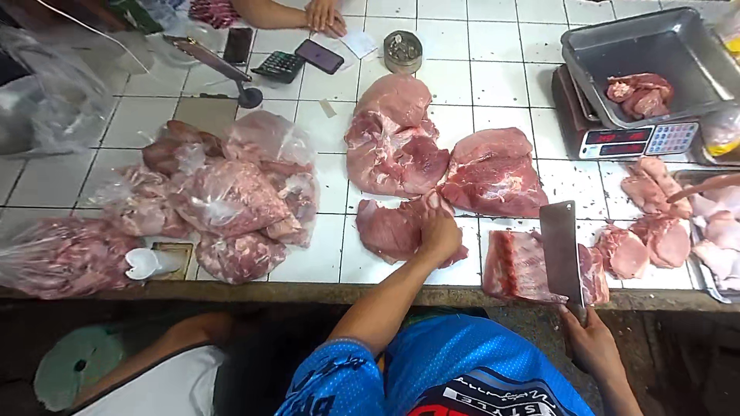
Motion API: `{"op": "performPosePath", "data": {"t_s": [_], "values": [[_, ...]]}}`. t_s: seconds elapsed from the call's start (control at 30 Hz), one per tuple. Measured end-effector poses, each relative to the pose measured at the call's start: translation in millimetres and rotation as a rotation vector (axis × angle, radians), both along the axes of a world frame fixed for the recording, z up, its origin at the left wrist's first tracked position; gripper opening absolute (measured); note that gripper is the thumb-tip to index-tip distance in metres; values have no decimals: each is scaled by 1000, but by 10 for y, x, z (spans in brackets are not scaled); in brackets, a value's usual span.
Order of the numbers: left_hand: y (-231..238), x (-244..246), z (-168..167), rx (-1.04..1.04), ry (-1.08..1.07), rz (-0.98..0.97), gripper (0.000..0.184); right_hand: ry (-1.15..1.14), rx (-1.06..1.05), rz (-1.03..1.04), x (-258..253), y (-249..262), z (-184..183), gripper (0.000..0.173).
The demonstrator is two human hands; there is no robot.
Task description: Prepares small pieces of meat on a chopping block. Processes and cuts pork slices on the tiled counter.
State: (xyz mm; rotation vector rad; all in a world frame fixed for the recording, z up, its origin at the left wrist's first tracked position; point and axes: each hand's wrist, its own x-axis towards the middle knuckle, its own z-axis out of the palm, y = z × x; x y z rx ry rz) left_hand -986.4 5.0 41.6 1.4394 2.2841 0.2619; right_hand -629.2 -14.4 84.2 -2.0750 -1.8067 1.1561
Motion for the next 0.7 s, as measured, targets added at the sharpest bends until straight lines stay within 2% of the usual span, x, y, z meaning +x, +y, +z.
{"op": "performPosePath", "data": {"t_s": [0.1,0.2,0.3,0.37,0.47,0.57,0.7], "values": [[-125,-49,-8,43,1,-49,50,-33,40,-26,-69,-90,-58,46],[-365,-288,67,150,9,40,48,-66,74,-37,-122,-164,-117,45],[-568,-698,56,12,76,204,73,-106,104,-50,-169,-171,-103,44],[-669,-975,-21,-139,25,270,80,-125,110,-31,-164,-167,-99,43],[-789,-1167,-97,-203,-43,244,80,-121,100,4,-173,-150,-80,44],[-736,-1118,-112,-205,-35,163,77,-113,91,21,-109,-97,-64,46],[-697,-1071,-106,-204,-8,183,75,-82,65,22,-69,-67,-79,45]]}}
